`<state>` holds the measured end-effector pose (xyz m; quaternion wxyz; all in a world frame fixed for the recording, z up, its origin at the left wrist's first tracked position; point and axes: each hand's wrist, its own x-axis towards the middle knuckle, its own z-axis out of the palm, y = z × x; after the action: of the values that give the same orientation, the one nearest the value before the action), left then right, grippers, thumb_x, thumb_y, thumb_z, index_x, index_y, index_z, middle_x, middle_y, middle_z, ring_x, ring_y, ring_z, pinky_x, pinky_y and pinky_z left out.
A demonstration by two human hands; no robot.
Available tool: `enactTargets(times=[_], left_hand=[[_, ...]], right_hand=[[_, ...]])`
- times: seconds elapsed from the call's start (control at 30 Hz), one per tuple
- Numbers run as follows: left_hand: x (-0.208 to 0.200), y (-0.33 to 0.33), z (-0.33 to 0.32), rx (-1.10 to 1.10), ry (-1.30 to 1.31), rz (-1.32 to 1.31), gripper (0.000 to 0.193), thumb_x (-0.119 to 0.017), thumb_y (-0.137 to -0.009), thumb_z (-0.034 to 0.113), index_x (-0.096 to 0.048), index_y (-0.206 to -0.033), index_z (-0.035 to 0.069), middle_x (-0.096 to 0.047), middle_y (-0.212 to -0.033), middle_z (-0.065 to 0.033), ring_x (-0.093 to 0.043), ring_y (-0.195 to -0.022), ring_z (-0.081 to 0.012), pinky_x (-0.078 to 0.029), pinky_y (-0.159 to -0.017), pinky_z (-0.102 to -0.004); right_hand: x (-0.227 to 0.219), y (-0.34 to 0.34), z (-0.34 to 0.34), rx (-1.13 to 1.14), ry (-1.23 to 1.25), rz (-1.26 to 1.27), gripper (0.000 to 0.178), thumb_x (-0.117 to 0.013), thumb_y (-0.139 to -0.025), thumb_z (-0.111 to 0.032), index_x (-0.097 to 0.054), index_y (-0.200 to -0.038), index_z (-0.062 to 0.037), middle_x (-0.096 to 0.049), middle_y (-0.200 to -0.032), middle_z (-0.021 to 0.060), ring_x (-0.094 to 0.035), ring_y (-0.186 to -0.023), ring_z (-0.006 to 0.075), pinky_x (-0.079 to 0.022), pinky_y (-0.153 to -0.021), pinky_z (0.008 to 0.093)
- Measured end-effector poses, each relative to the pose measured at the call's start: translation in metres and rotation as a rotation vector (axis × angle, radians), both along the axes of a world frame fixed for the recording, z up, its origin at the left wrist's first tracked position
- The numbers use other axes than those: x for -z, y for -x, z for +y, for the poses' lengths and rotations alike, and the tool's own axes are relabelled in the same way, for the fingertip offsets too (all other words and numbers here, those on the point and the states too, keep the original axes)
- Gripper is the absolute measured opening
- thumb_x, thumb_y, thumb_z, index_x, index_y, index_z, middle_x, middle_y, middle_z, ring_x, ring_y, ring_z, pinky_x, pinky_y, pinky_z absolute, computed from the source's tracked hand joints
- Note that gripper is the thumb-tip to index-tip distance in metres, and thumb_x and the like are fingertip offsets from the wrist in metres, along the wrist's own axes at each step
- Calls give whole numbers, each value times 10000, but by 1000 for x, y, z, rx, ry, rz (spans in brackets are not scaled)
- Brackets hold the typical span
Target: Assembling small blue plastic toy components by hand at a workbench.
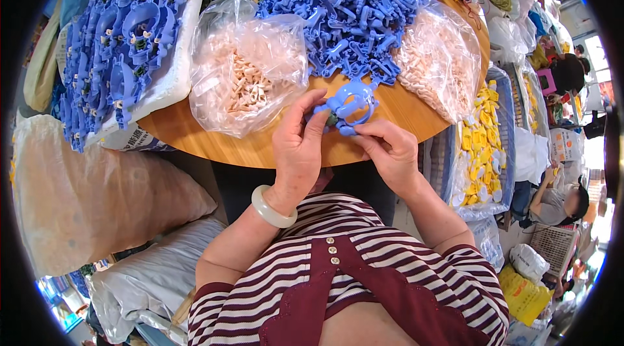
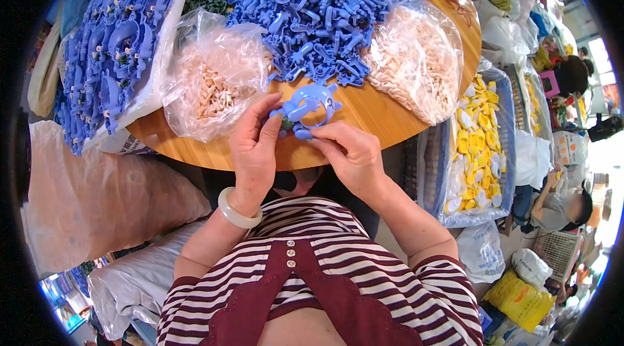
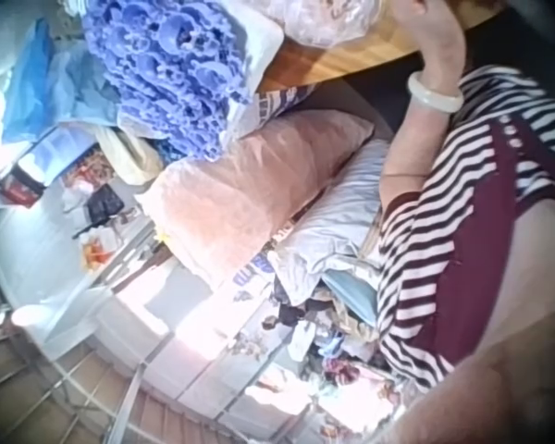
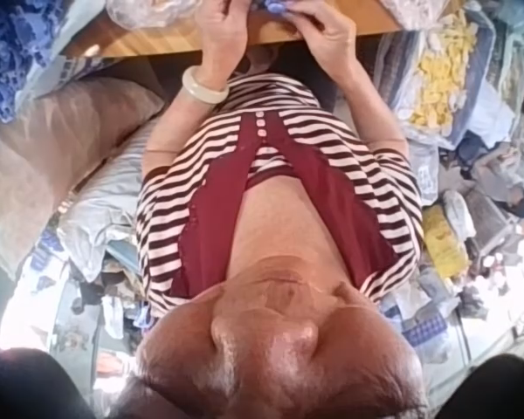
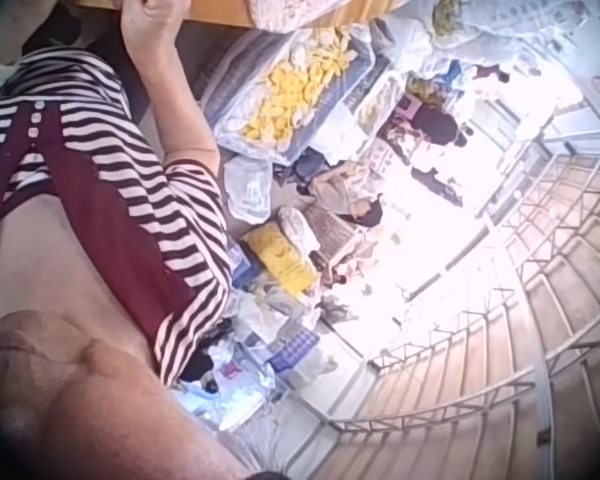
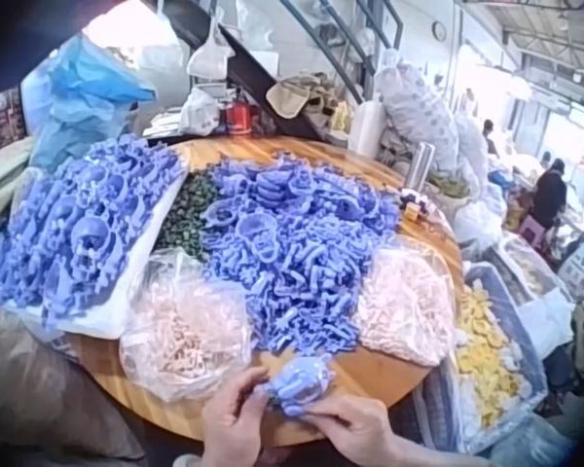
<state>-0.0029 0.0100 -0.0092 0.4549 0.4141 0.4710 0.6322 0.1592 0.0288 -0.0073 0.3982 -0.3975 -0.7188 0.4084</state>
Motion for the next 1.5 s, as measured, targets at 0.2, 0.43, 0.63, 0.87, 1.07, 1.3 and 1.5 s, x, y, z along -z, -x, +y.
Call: enactTargets(times=[0.2,0.43,0.63,0.87,1.07,1.3,1.5], left_hand=[[0,0,0,-11,3,-49,274,-502,-931,70,-522,-1199,16,-588,-1045,-41,-548,-917,-88,-461,-776,-212],[0,-2,-1,-6,-3,-118,281,-503,-931,71,-513,-1205,8,-581,-1058,-54,-545,-933,-93,-465,-779,-213],[1,-1,0,-23,-12,-31,261,-537,-913,75,-542,-1165,6,-587,-1017,-62,-547,-893,-106,-464,-774,-227],[0,0,0,-9,19,47,263,-515,-918,52,-532,-1177,6,-588,-1047,-51,-540,-929,-97,-447,-794,-219],[-2,-2,2,-59,-13,45,250,-534,-900,53,-553,-1145,6,-603,-991,-76,-562,-889,-121,-459,-781,-240],[-2,-6,-3,-107,-23,179,276,-533,-876,48,-563,-1149,21,-631,-983,-104,-597,-873,-161,-472,-770,-267],[0,-6,-8,-114,-40,179,251,-543,-870,44,-580,-1116,11,-645,-994,-124,-621,-890,-174,-483,-772,-271]], right_hand=[[-16,1,-2,106,-291,-254,300,-730,-699,1,-620,-977,-15,-578,-1014,129,-598,-763,169,-486,-589,241],[-21,7,10,306,-520,-310,695,-806,-640,-123,-465,-1235,-7,-521,-1148,133,-540,-1025,241,-456,-855,333],[-7,5,13,183,-138,-200,753,-778,-700,-173,-386,-1320,-4,-511,-1222,129,-518,-1084,220,-405,-944,330],[-9,4,16,144,-90,-197,753,-767,-710,-169,-374,-1331,-5,-515,-1223,128,-518,-1085,211,-397,-952,332],[-20,5,18,148,-31,-73,777,-760,-706,-251,-362,-1325,-2,-475,-1220,148,-519,-1058,253,-415,-910,358],[-25,22,25,260,-361,-187,691,-669,-766,-280,-362,-1314,9,-410,-1275,218,-437,-1155,355,-369,-947,414],[-18,31,28,219,-467,-332,510,-603,-809,-267,-470,-1229,-9,-487,-1205,199,-470,-1095,384,-376,-930,431]])
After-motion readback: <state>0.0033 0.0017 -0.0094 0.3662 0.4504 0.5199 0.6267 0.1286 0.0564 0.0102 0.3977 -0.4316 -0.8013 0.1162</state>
